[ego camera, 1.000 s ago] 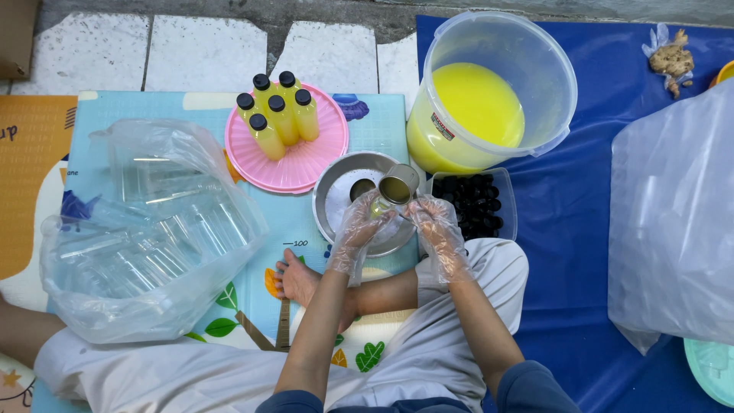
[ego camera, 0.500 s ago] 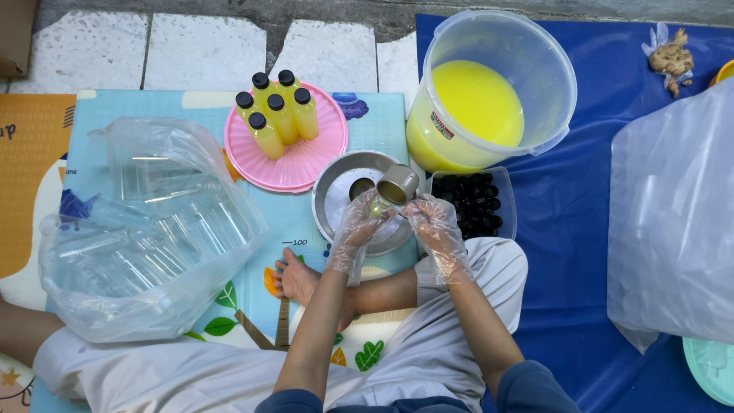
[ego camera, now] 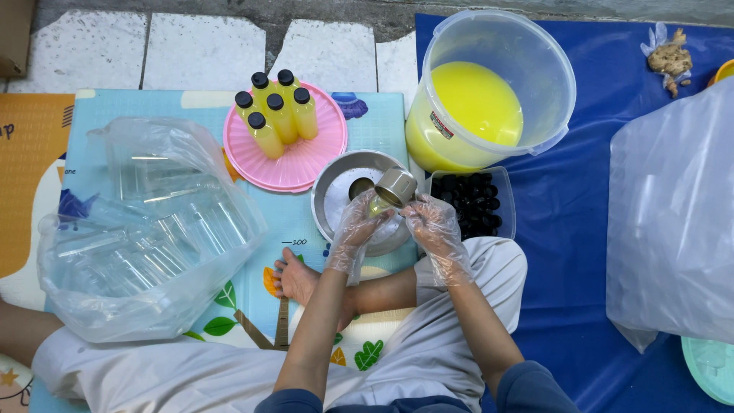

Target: The person scoops a yellow liquid from a large bucket using a ladle and pours it into small plastic bottles. They then place a black cap on the filled bottle and set it aside on a pink tray.

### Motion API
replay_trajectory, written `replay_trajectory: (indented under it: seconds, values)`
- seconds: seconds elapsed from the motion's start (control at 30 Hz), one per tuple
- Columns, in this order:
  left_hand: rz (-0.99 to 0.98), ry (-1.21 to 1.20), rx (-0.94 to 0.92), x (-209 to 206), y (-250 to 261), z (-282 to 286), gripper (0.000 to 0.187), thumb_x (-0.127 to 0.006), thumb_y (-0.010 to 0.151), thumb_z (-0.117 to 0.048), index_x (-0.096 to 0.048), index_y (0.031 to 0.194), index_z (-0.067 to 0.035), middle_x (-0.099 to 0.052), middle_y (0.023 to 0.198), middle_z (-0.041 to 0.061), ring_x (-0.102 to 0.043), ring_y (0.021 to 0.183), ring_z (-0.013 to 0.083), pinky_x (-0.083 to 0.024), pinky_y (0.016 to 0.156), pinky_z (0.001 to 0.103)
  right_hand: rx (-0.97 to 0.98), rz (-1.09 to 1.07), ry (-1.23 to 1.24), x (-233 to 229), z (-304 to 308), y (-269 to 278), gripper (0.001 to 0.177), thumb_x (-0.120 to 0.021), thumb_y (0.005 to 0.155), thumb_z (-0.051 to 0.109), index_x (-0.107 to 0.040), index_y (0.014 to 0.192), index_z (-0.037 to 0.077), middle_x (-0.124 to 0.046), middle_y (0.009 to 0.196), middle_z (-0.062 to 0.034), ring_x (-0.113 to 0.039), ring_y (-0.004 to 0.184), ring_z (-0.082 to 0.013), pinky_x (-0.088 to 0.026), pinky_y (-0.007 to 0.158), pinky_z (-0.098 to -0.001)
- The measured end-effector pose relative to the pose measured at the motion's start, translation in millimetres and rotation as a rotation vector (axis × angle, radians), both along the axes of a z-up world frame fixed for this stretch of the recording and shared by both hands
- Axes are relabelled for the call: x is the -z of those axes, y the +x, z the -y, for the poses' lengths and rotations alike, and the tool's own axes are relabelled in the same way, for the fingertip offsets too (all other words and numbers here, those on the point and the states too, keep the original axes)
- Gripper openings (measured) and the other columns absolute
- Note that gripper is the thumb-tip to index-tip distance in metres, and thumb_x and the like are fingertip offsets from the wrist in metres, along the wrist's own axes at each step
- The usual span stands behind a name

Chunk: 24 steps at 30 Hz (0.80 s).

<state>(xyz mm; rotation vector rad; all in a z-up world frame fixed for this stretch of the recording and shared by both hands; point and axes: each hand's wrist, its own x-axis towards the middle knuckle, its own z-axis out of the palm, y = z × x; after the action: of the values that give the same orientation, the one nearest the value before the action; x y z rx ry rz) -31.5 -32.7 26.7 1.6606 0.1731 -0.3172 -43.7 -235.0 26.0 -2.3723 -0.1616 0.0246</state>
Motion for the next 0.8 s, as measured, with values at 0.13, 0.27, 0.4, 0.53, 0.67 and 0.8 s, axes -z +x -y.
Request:
replay_trajectory:
  seconds: [0.13, 0.27, 0.4, 0.53, 0.67, 0.8]
  values:
    - [0.02, -0.008, -0.018, 0.3, -2.4, 0.6, 0.056, -0.086, 0.073, -0.041, -0.07, 0.125, -0.027, -0.07, 0.124, 0.012, -0.061, 0.125, 0.0317, -0.051, 0.106, 0.043, -0.014, 0.025, 0.005, 4.8, 3.4, 0.4, 0.018, -0.072, 0.092, 0.042, -0.079, 0.1, 0.028, -0.075, 0.114, 0.0034, -0.069, 0.115, -0.0213, -0.055, 0.1, -0.035]
    - [0.05, -0.026, -0.035, -6.7, -5.4, 1.5, 0.054, -0.086, 0.074, -0.038, -0.07, 0.124, -0.023, -0.071, 0.122, 0.015, -0.062, 0.123, 0.0342, -0.052, 0.103, 0.046, -0.03, 0.137, 0.058, -17.7, -8.9, -5.4, 0.014, -0.071, 0.093, 0.026, -0.078, 0.095, 0.014, -0.075, 0.108, -0.013, -0.07, 0.108, -0.0367, -0.057, 0.093, -0.0444]
    - [0.071, -0.019, -0.035, 4.3, -5.4, 5.3, 0.052, -0.087, 0.075, -0.037, -0.071, 0.121, -0.02, -0.071, 0.119, 0.016, -0.064, 0.12, 0.0347, -0.053, 0.1, 0.046, -0.069, 0.205, -0.03, -1.3, -1.8, -3.7, 0.015, -0.072, 0.093, 0.026, -0.077, 0.096, 0.013, -0.073, 0.104, -0.015, -0.07, 0.105, -0.038, -0.058, 0.089, -0.0445]
    - [0.048, -0.003, -0.038, 13.3, -2.0, 5.5, 0.051, -0.088, 0.073, -0.041, -0.073, 0.118, -0.024, -0.073, 0.116, 0.009, -0.066, 0.118, 0.0283, -0.054, 0.099, 0.043, -0.089, 0.29, -0.047, -17.9, -8.0, -5.8, 0.015, -0.071, 0.094, 0.023, -0.077, 0.092, 0.01, -0.073, 0.098, -0.0167, -0.07, 0.098, -0.0405, -0.059, 0.084, -0.0458]
    - [0.04, 0.01, -0.04, 25.7, -0.7, 10.7, 0.05, -0.088, 0.073, -0.034, -0.073, 0.12, -0.025, -0.073, 0.116, 0.008, -0.066, 0.118, 0.0281, -0.054, 0.099, 0.042, -0.103, 0.236, 0.076, -60.5, -25.0, -10.9, 0.02, -0.064, 0.1, 0.017, -0.073, 0.086, 0.006, -0.069, 0.085, -0.0213, -0.067, 0.086, -0.0465, -0.058, 0.077, -0.0478]
    - [0.041, 0.049, -0.007, 22.0, 0.0, 6.0, 0.056, -0.087, 0.074, -0.034, -0.07, 0.127, -0.024, -0.07, 0.125, 0.01, -0.061, 0.125, 0.0319, -0.051, 0.106, 0.043, -0.053, 0.269, 0.115, -79.9, -31.9, -15.7, 0.022, -0.065, 0.1, 0.012, -0.07, 0.091, -0.008, -0.065, 0.083, -0.0317, -0.066, 0.084, -0.0505, -0.057, 0.077, -0.0503]
